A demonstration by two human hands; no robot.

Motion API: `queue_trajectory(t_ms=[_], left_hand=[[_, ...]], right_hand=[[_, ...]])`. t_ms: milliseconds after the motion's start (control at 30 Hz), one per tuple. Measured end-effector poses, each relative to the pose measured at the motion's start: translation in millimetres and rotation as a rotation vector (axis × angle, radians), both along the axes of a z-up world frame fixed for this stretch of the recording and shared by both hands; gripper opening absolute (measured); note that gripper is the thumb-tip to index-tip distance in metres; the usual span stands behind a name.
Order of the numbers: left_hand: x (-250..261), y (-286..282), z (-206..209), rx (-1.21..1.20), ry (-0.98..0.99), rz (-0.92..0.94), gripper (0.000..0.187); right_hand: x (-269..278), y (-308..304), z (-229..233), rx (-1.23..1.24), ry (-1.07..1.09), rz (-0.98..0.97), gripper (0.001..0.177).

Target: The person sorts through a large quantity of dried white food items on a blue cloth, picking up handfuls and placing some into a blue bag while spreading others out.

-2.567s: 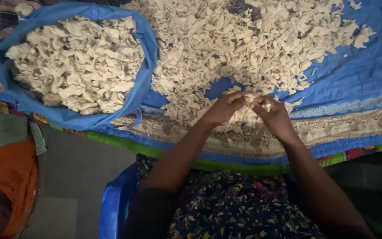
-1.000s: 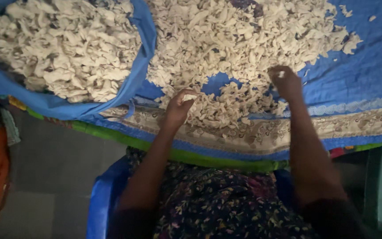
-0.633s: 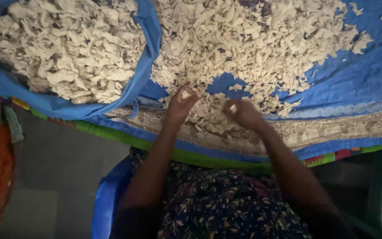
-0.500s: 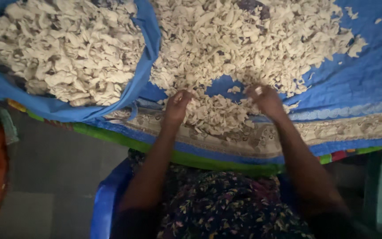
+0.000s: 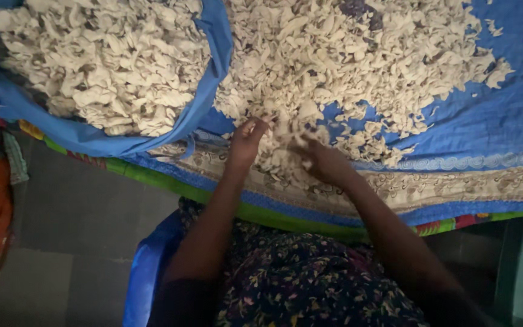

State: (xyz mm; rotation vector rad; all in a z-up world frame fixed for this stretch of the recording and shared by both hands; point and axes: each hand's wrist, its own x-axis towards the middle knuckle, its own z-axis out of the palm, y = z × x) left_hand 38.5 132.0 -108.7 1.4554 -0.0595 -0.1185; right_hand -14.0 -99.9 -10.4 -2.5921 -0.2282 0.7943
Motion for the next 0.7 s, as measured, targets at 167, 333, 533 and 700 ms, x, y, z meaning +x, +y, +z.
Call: queue_trajectory(t_ms=[167,333,533,700], left_hand=[[0.2,-0.4,15.2,-0.149,0.133,-0.022,0.022],[-9.4,-1.7,61.1,0.012,0.151,-0.08,0.019],[-8.9,-15.5,45.9,-0.099,0.079,-0.099,0.017],[-14.9,0.8,43.8,-0.032,0.009,-0.094,0.016]], right_hand=[[-8.2,-62.9,20.2,-0.19,0.163,0.037,0.042],[-1.3,-113.1,37.6,-0.344,-0.026,-0.165,0.03],[52.8,-80.7,1.0,0.055,-0.478,-0.23,0.028],[85.1,-14.8,-43.7,0.081,-0.515,-0.445,0.04]])
